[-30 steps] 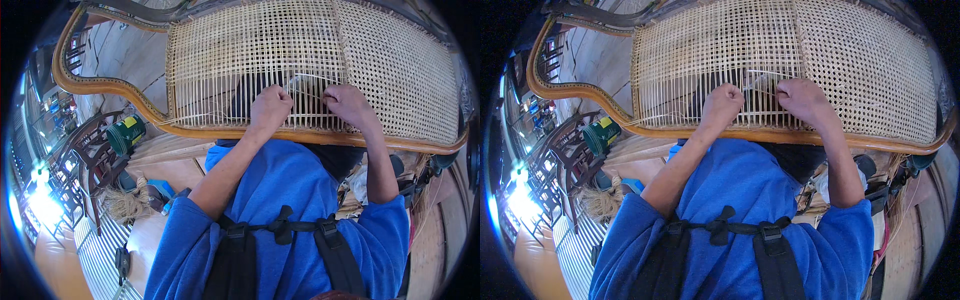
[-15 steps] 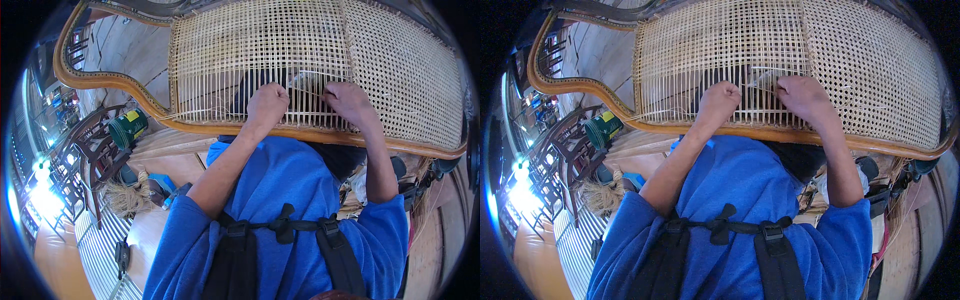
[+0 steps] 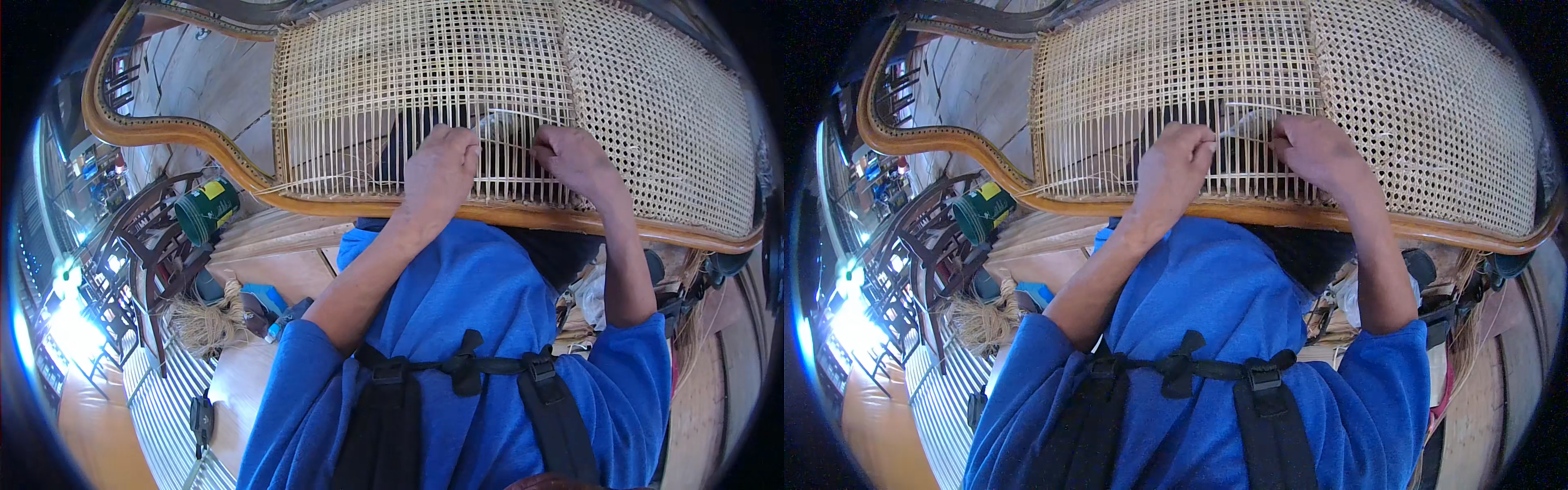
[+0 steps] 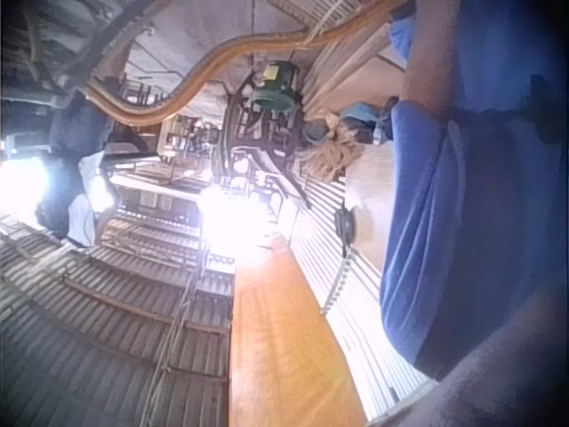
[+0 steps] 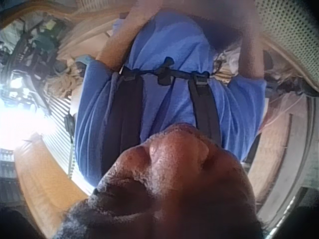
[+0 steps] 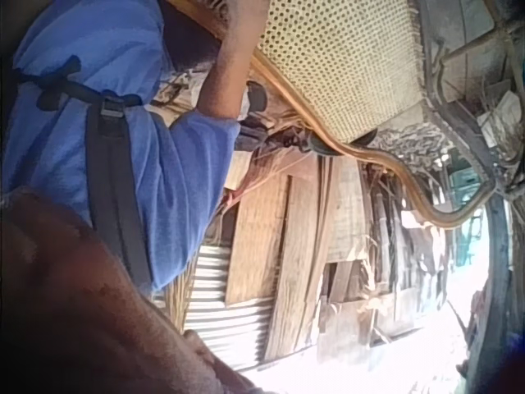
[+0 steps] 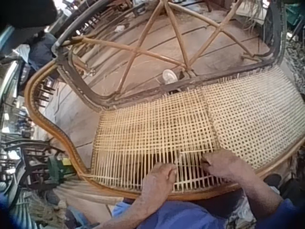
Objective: Weaving rattan strips into a chair frame and trimming the excess with a knife.
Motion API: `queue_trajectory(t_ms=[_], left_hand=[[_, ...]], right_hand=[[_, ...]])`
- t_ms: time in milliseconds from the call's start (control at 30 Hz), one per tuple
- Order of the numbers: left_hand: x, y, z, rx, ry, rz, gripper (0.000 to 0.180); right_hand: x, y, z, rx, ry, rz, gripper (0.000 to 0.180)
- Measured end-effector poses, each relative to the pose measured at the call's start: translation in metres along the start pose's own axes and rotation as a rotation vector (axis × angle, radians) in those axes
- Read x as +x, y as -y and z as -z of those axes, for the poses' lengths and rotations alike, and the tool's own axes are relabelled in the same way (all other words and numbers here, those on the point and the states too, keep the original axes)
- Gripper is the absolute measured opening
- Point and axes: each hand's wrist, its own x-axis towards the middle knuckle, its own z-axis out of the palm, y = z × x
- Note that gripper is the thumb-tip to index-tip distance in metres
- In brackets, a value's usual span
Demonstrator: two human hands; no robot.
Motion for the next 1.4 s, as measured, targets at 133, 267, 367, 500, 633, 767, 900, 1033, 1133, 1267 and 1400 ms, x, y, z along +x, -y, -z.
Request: queue_trajectory(t_ms=[133, 267, 367, 500, 633, 767, 900, 1033, 1133, 1267, 1400], left_hand=[[0.005, -0.012, -0.010, 0.025, -0.006, -0.032, 0.013], [0.014, -0.006, -0.018, 0.273, 0.162, 0.005, 0.013], [0.020, 0.004, -0.019, 0.198, 0.198, 0.013, 0.014], [0.016, -0.005, -0.018, 0.172, 0.169, 0.018, 0.009], [0.024, 0.002, -0.011, 0.127, 0.233, 0.055, 0.009], [0.023, 0.003, -0.002, -0.202, 0.236, 0.326, 0.013], [0.003, -0.011, -0.003, 0.045, 0.125, 0.189, 0.014], [0.006, -0.005, -0.012, 0.260, 0.178, 0.160, 0.014], [0.014, 0.001, -0.006, -0.290, 0.325, 0.557, 0.015], [0.013, 0.000, -0.010, -0.264, 0.291, 0.560, 0.015], [0.005, 0.002, -0.013, -0.047, 0.117, 0.270, 0.013]], right_hand=[[-0.001, -0.007, -0.004, 0.002, -0.040, 0.052, 0.017], [-0.003, -0.003, 0.006, 0.038, 0.019, -0.014, 0.014], [-0.002, -0.006, 0.010, 0.063, 0.028, -0.013, 0.013], [0.001, -0.010, 0.011, 0.074, 0.032, 0.010, 0.013], [0.002, -0.010, 0.008, 0.052, 0.012, 0.036, 0.014], [0.005, -0.008, -0.011, -0.055, -0.174, 0.137, 0.016], [-0.002, -0.005, -0.009, -0.045, -0.085, 0.068, 0.018], [-0.001, -0.005, -0.009, 0.005, -0.071, 0.067, 0.017], [-0.004, -0.008, -0.006, 0.065, -0.044, 0.075, 0.017], [-0.003, -0.006, -0.001, 0.027, -0.017, 0.073, 0.017], [0.003, -0.007, -0.017, -0.015, -0.092, 0.082, 0.020]])
